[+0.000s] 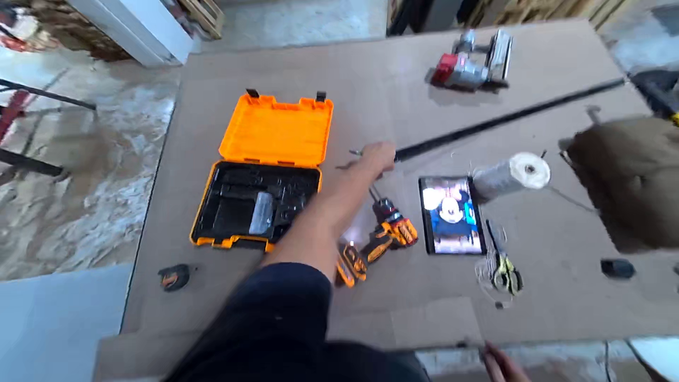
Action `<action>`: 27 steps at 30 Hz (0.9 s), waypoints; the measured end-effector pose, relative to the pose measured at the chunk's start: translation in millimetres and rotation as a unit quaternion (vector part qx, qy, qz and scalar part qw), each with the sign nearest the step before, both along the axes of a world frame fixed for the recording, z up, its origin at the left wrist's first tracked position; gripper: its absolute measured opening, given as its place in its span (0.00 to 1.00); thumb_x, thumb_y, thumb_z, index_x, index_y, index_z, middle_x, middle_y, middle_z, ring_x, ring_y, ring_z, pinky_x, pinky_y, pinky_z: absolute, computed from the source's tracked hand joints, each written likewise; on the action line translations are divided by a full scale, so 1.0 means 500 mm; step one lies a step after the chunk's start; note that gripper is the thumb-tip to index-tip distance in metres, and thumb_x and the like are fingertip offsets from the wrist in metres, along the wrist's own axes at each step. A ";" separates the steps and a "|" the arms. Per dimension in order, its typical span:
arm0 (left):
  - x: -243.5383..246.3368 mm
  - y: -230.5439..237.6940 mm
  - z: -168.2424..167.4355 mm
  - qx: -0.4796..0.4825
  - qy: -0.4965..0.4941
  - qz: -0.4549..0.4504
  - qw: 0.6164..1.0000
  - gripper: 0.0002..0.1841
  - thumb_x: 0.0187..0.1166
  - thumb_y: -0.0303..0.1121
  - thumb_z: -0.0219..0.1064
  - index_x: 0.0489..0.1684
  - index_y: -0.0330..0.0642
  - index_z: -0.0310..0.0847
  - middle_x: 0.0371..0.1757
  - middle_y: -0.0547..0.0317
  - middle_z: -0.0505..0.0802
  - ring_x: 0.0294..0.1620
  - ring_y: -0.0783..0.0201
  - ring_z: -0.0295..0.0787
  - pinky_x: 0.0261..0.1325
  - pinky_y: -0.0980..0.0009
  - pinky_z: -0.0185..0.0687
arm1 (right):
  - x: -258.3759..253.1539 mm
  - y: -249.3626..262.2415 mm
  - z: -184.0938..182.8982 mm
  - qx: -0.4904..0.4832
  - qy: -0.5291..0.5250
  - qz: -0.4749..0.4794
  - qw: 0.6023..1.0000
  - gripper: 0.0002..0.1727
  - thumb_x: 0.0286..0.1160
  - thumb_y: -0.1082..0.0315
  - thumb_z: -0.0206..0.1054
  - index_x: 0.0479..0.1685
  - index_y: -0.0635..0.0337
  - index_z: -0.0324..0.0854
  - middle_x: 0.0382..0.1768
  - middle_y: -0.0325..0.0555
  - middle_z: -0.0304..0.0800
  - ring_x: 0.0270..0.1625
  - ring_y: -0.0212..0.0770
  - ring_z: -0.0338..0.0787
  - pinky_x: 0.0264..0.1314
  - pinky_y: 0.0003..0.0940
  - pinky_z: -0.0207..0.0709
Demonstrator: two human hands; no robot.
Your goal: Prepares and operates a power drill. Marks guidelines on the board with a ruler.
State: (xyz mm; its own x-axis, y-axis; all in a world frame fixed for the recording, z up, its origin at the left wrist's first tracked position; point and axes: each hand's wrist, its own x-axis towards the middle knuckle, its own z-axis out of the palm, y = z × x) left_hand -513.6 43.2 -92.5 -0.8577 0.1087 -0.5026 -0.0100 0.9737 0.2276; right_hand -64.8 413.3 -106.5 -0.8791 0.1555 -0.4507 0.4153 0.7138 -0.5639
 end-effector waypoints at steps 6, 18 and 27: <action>0.279 -0.146 0.150 -0.024 0.054 -0.014 0.998 0.22 0.77 0.51 0.68 0.59 0.45 0.87 0.49 0.41 0.93 0.56 0.38 0.91 0.52 0.33 0.83 | -0.103 -0.071 -0.036 -0.050 0.068 0.089 0.992 0.24 0.86 0.53 0.57 0.70 0.58 0.83 0.53 0.43 0.96 0.54 0.37 0.95 0.61 0.46 0.90; 1.179 -0.599 0.331 -0.028 0.438 0.258 0.861 0.14 0.75 0.37 0.72 0.49 0.36 0.92 0.36 0.52 0.96 0.32 0.63 0.94 0.37 0.61 0.92 | -0.114 -0.491 -0.009 -0.210 0.105 0.279 0.931 0.21 0.83 0.54 0.59 0.65 0.53 0.86 0.50 0.37 0.96 0.50 0.34 0.95 0.56 0.39 0.91; 1.635 -0.883 0.330 -0.054 0.445 0.381 0.808 0.20 0.79 0.44 0.67 0.47 0.32 0.91 0.31 0.51 0.94 0.27 0.68 0.87 0.31 0.67 0.85 | 0.117 -1.073 0.002 -0.042 0.179 0.538 0.823 0.22 0.79 0.61 0.68 0.72 0.51 0.83 0.71 0.49 0.86 0.70 0.52 0.87 0.71 0.56 0.82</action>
